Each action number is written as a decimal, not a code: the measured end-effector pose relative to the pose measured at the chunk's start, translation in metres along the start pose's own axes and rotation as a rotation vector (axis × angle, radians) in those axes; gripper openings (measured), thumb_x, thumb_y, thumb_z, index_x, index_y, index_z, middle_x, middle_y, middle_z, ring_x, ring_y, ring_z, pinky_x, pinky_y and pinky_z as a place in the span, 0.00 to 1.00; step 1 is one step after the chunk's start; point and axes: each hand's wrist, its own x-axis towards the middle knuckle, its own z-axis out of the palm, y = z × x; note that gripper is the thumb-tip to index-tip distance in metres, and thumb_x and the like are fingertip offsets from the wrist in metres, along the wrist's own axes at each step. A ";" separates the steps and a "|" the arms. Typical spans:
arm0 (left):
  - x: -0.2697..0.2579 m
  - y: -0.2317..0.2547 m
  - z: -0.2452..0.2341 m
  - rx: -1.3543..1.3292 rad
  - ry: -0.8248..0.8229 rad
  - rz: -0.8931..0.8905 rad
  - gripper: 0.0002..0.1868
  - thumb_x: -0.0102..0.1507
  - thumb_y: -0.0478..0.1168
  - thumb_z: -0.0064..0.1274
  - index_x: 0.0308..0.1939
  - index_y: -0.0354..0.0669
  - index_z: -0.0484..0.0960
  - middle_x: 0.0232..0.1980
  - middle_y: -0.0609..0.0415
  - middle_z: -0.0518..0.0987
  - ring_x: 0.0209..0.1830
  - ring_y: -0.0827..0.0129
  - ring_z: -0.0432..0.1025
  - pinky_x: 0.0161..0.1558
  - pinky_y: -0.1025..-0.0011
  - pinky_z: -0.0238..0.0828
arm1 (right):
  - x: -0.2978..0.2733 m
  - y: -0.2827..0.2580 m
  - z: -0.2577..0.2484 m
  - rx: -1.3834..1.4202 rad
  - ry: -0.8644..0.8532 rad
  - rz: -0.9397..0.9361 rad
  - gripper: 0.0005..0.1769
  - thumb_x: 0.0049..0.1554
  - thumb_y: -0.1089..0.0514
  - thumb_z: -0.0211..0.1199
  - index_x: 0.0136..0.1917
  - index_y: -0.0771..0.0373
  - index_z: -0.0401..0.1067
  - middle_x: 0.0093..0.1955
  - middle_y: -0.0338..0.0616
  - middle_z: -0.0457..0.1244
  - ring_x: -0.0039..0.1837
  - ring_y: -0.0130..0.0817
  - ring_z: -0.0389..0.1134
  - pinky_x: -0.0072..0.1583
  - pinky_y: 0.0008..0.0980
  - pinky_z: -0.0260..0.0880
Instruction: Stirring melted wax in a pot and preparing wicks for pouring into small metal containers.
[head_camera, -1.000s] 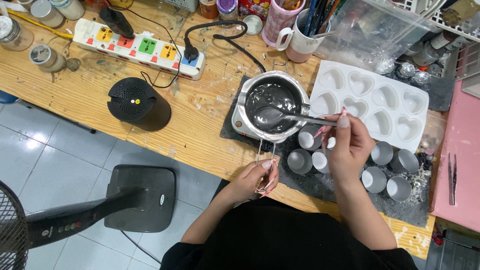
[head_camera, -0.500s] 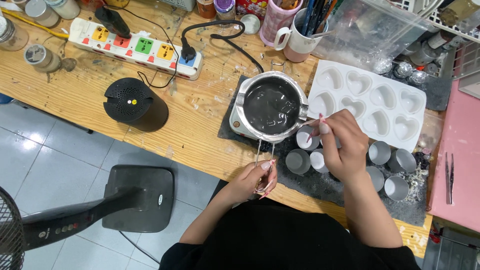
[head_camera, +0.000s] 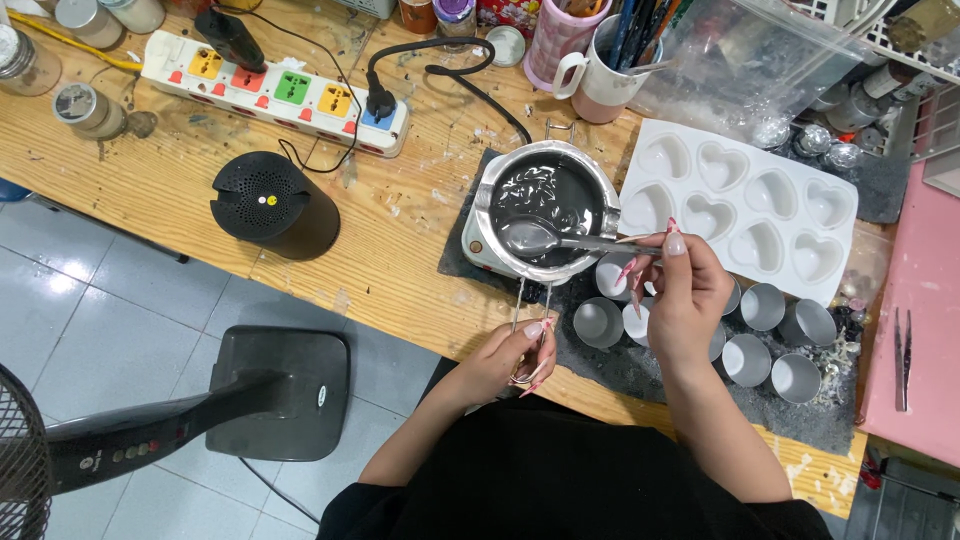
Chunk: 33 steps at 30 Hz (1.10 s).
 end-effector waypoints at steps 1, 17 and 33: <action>0.000 -0.001 0.000 0.000 0.000 0.000 0.22 0.77 0.49 0.27 0.36 0.41 0.69 0.27 0.56 0.71 0.26 0.77 0.63 0.30 0.78 0.58 | -0.001 -0.001 0.000 0.000 0.000 0.000 0.17 0.72 0.54 0.52 0.53 0.72 0.71 0.39 0.46 0.65 0.36 0.27 0.64 0.34 0.24 0.60; 0.003 0.002 -0.001 -0.035 -0.008 0.038 0.20 0.77 0.47 0.27 0.36 0.42 0.68 0.27 0.56 0.71 0.24 0.78 0.62 0.28 0.79 0.57 | 0.019 -0.036 0.016 -0.866 -0.220 -0.619 0.06 0.61 0.69 0.65 0.53 0.68 0.77 0.46 0.48 0.69 0.48 0.43 0.64 0.50 0.36 0.64; 0.009 -0.008 -0.007 0.014 0.010 0.086 0.20 0.77 0.47 0.28 0.38 0.42 0.70 0.27 0.56 0.72 0.22 0.80 0.62 0.24 0.81 0.56 | 0.021 0.002 0.007 -0.085 -0.055 0.028 0.16 0.72 0.57 0.53 0.55 0.72 0.75 0.40 0.41 0.66 0.36 0.20 0.60 0.36 0.21 0.59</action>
